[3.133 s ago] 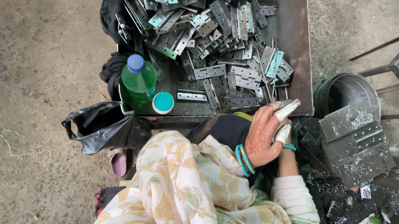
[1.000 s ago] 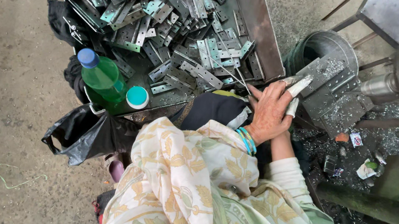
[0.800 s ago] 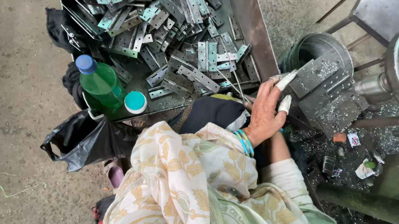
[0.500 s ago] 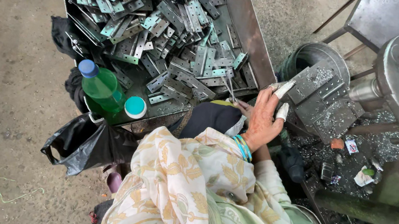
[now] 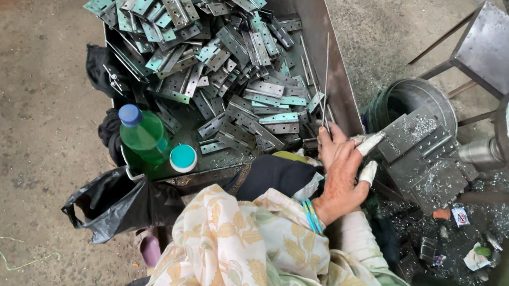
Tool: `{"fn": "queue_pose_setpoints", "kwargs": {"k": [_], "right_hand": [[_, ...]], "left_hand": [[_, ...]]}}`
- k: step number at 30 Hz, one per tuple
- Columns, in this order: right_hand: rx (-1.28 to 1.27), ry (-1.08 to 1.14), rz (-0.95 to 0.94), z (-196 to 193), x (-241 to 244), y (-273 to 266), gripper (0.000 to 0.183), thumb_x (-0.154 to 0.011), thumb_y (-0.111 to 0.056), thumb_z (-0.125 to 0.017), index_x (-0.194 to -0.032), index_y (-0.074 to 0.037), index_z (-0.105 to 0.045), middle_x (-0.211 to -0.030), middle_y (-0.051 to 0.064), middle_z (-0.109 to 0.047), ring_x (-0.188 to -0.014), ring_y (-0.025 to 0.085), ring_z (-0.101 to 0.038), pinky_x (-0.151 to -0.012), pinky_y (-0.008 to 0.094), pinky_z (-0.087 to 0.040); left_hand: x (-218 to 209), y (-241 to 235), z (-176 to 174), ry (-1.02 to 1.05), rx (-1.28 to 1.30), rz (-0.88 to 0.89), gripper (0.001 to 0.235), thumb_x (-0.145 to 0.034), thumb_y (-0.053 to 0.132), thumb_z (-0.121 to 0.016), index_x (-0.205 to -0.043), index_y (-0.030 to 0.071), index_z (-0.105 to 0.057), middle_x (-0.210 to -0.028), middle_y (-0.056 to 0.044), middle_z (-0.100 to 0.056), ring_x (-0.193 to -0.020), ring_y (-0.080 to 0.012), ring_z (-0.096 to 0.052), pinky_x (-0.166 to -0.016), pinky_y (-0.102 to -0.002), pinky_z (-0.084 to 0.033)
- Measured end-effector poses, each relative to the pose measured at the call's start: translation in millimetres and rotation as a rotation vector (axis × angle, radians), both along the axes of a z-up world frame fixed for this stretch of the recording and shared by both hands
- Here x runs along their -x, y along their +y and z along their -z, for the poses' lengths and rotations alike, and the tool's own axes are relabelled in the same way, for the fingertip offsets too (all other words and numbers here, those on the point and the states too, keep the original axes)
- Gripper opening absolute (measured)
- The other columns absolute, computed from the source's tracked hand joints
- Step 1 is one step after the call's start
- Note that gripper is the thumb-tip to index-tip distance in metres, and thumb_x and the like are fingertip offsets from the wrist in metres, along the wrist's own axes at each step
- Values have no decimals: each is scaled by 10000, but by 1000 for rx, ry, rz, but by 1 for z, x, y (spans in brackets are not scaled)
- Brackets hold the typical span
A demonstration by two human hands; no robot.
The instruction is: The person picks up metal plates by hand and places them into a machine for processing, then removes the plates using a pair of long tongs and sorts them into a bin.
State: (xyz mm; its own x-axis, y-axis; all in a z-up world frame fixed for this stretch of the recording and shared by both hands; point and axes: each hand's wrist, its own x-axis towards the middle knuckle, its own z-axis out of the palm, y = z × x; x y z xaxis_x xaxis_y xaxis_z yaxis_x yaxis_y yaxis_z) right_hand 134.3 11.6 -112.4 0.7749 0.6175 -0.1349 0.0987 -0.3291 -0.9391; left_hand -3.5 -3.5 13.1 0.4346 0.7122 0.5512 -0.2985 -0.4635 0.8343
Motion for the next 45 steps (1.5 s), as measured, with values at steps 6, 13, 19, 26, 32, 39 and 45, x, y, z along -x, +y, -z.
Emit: {"fn": "queue_pose_setpoints", "kwargs": {"k": [6,13,19,26,32,39,45], "right_hand": [[-5,-72,44,-36,-22,88,485,-960,-153,-632,-1444,-181,-622,-627,-46,-547,-467,60,-442,-402,271,-361],[81,-474,-72,13,-96,197,427,-935,-153,-684,-1362,-163,-674,-700,72,-666,-579,109,-616,-607,328,-522],[203,-684,-152,64,-132,264,403,-921,-188,-706,-1324,-186,-701,-1012,252,-722,-941,418,-702,-832,468,-548],[333,-626,-166,81,-121,195,413,-965,-204,-663,-1377,-179,-653,-1132,267,-700,-1086,468,-648,-963,511,-504],[457,-579,-151,62,-62,112,414,-968,-204,-656,-1380,-168,-656,-1093,254,-708,-1026,416,-658,-929,483,-511],[373,-477,-188,30,19,-25,415,-972,-205,-648,-1384,-155,-659,-1048,239,-718,-956,355,-669,-890,452,-520],[263,-442,-151,5,26,-48,417,-975,-205,-642,-1387,-144,-662,-1009,226,-726,-896,303,-678,-856,425,-528]], "left_hand": [[11,10,-7,-59,161,105,578,-905,29,-624,-1473,30,-516,-1389,-269,-526,-1312,-474,-512,-1189,-481,-409],[15,33,-15,-100,185,-22,593,-896,-2,-640,-1474,20,-506,-1423,-277,-500,-1320,-483,-506,-1172,-509,-401],[15,62,-13,-82,239,-1,597,-898,-5,-627,-1481,28,-507,-1412,-264,-504,-1312,-468,-513,-1171,-498,-410],[18,50,-19,-66,248,20,601,-900,-8,-612,-1490,36,-507,-1398,-249,-509,-1304,-449,-520,-1169,-484,-420],[12,53,-24,-107,182,15,600,-905,-11,-602,-1495,44,-508,-1395,-237,-511,-1321,-438,-521,-1178,-478,-422],[12,36,-21,22,64,-65,589,-837,38,-657,-1414,49,-539,-1313,-218,-540,-1250,-439,-525,-1075,-518,-378],[16,36,-25,-65,92,7,578,-891,39,-638,-1457,81,-529,-1330,-191,-546,-1259,-411,-531,-1102,-492,-427]]}}
